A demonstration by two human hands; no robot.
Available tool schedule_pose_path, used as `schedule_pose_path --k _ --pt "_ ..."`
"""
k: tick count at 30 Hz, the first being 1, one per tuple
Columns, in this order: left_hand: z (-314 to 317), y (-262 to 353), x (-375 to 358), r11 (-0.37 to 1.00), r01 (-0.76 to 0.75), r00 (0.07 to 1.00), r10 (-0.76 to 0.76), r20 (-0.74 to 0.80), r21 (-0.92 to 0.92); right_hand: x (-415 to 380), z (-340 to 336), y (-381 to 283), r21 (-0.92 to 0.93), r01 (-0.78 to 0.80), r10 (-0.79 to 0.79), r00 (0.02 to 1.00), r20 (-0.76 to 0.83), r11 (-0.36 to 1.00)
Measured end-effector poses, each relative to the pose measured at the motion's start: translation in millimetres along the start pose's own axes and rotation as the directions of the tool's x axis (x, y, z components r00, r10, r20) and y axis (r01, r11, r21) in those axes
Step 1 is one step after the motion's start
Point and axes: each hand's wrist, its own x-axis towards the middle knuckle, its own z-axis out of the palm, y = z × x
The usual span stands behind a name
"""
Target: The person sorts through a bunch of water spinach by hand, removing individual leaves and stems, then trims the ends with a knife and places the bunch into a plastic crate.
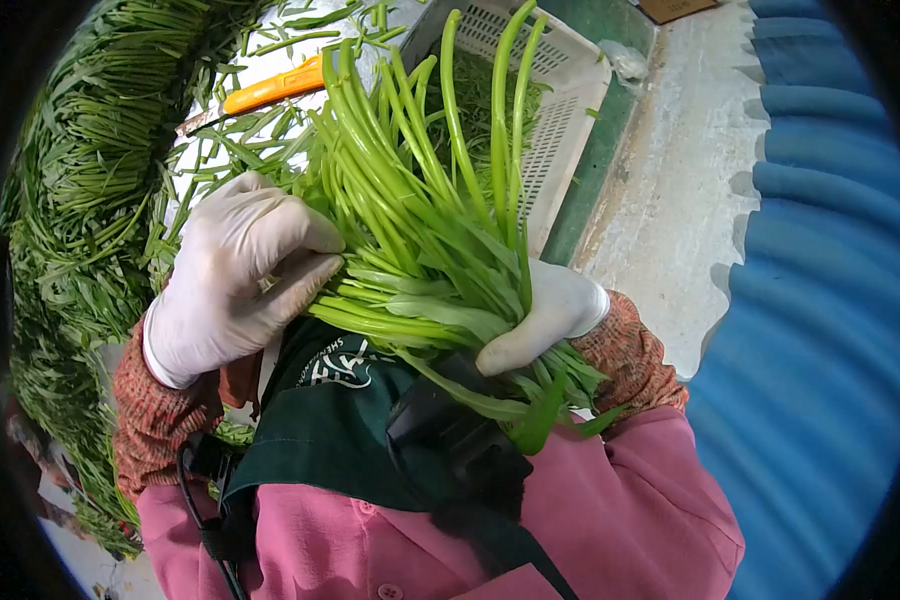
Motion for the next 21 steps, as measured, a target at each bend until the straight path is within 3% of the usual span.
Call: schedule_pose_path --k 2,6,9,11,13,18,21 --pt "-1.4 4.0 0.5 0.995 -0.03 0.999 0.033 -0.036 0.097 -2.1 6.0 -5.6 -0.006 -0.037 0.036 0.996 -0.076 0.999" --pt "-4.8 5.1 -3.7 0.966 -0.038 0.994 0.064 -0.092 0.257 -1.0 2.8 -4.4 -0.003 -0.009 0.009 0.999 -0.044 1.0" --pt "-7.7 -18.0 -16.3 0.844 0.045 0.987 0.045 -0.154 0.534 -4.5 2.7 1.8 0.111 0.019 -0.015 0.999 -0.036 0.994" --pt "-16.5 -44.2 -27.0 0.799 0.13 0.974 0.008 -0.227 0.587 -6.0 -1.7 8.3 0.149 0.05 -0.049 0.999 -0.011 0.988" --pt "-22.8 -58.3 -33.3 0.772 0.239 0.96 -0.098 -0.262 0.588 -5.2 -3.3 10.2 0.172 0.061 -0.063 0.998 0.003 0.983" --pt "-12.1 -77.0 -22.1 0.713 0.269 0.956 -0.118 -0.267 0.648 -10.7 1.6 6.9 0.158 0.027 -0.017 0.998 -0.063 0.987" --pt "-14.1 -45.9 -1.3 0.847 0.207 0.941 -0.035 -0.338 0.489 -12.4 2.7 8.2 0.167 0.047 -0.035 0.997 -0.07 0.985"
